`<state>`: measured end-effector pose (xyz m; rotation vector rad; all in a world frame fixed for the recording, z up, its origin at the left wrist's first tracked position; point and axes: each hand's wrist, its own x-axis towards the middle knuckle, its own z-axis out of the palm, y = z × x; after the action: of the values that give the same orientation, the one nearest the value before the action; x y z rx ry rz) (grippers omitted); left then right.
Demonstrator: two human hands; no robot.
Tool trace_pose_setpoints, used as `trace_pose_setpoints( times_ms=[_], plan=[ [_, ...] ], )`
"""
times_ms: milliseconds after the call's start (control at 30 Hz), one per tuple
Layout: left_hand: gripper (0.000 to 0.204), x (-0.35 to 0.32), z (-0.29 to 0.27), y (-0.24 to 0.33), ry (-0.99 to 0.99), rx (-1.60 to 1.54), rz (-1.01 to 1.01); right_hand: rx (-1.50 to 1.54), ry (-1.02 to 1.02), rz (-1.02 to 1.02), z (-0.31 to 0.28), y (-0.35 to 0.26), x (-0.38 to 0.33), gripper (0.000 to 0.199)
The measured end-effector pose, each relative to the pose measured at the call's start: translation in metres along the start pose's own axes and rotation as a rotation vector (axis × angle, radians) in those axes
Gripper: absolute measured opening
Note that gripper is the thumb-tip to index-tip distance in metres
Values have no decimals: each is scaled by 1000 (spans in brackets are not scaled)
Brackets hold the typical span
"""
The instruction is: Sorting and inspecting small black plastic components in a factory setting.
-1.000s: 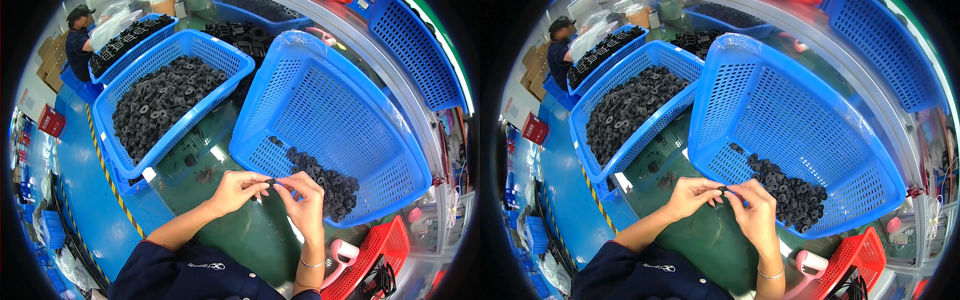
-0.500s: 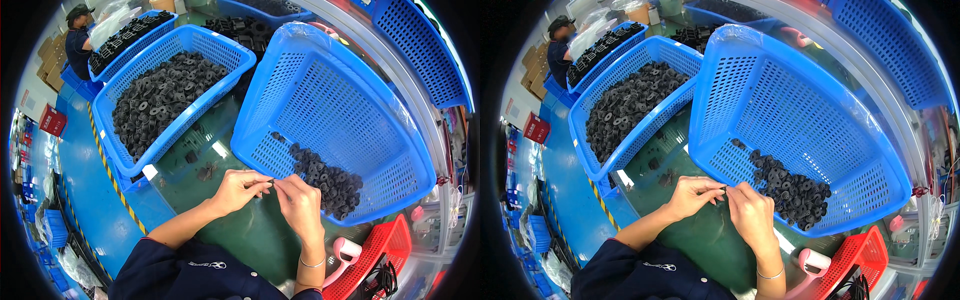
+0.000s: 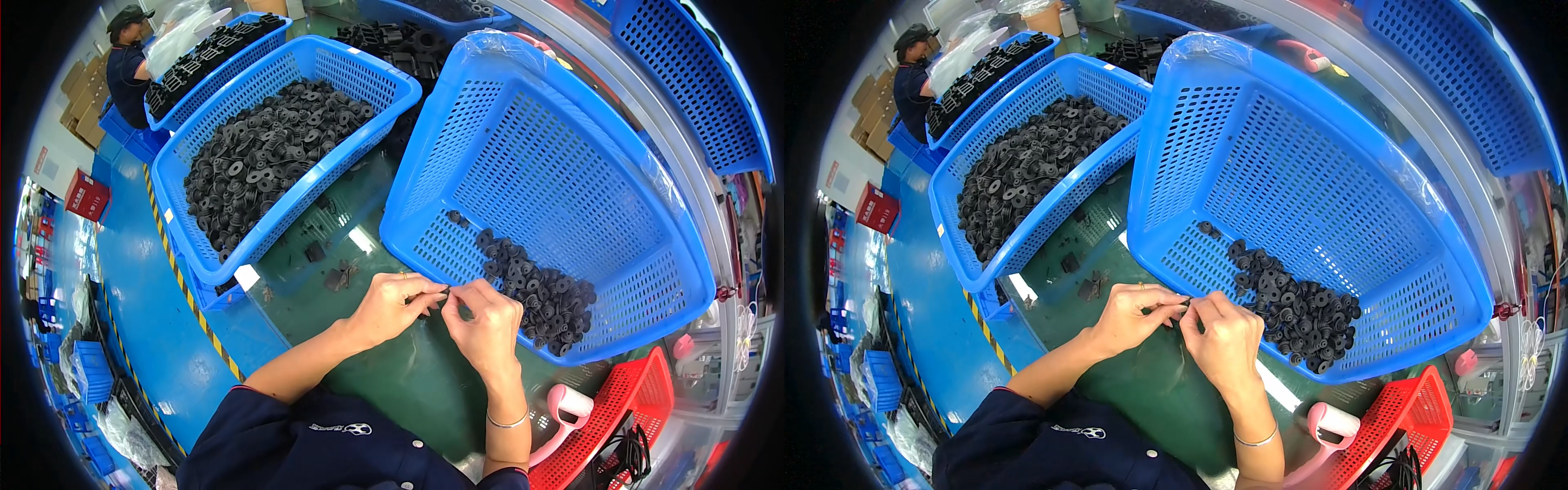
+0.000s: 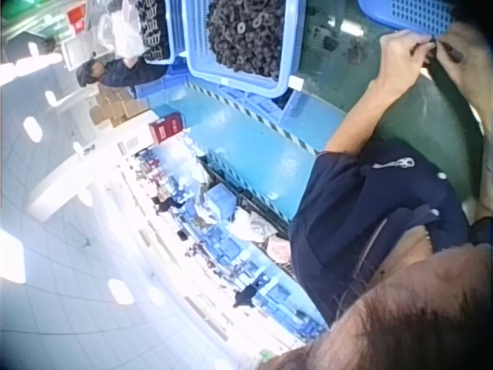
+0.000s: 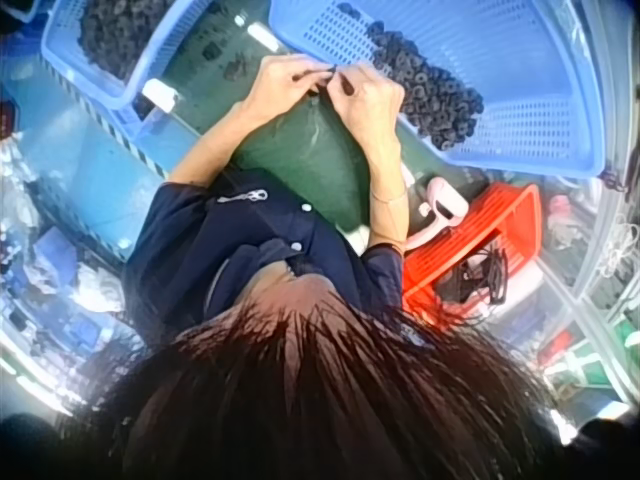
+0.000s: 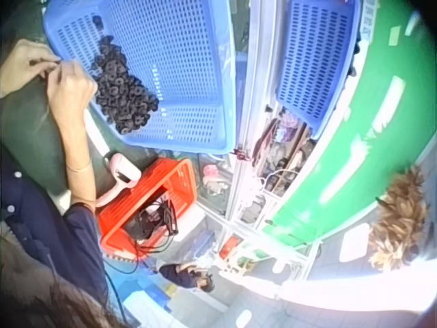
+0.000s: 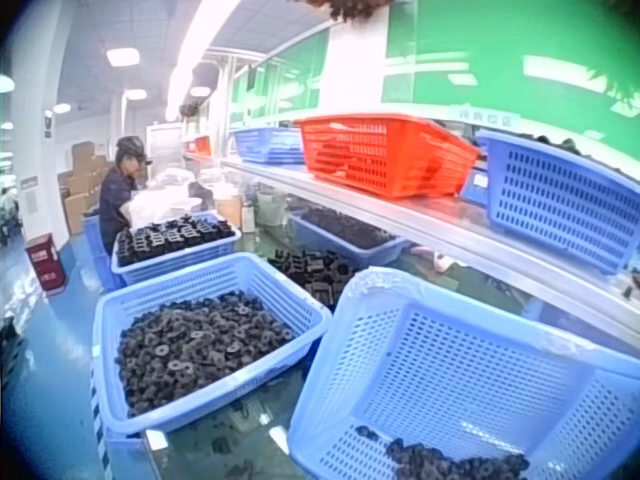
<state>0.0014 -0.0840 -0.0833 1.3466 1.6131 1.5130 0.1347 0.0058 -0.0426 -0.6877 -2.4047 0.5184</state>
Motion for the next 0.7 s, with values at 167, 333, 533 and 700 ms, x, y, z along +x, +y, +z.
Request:
trace_pose_setpoints(
  times_ms=[167,333,533,700],
  plan=[
    [15,-2,-3,1,-34,-312,-232,118,187,165,-6,11,3,4],
    [18,0,-7,-2,-70,-553,-344,454,-404,245,-50,-2,5,4],
    [19,8,-16,5,-162,-800,-397,409,-628,106,-55,-12,-18,11],
    [26,-2,-19,-1,-149,-608,-262,187,-363,130,-59,4,-9,14]
  ],
)
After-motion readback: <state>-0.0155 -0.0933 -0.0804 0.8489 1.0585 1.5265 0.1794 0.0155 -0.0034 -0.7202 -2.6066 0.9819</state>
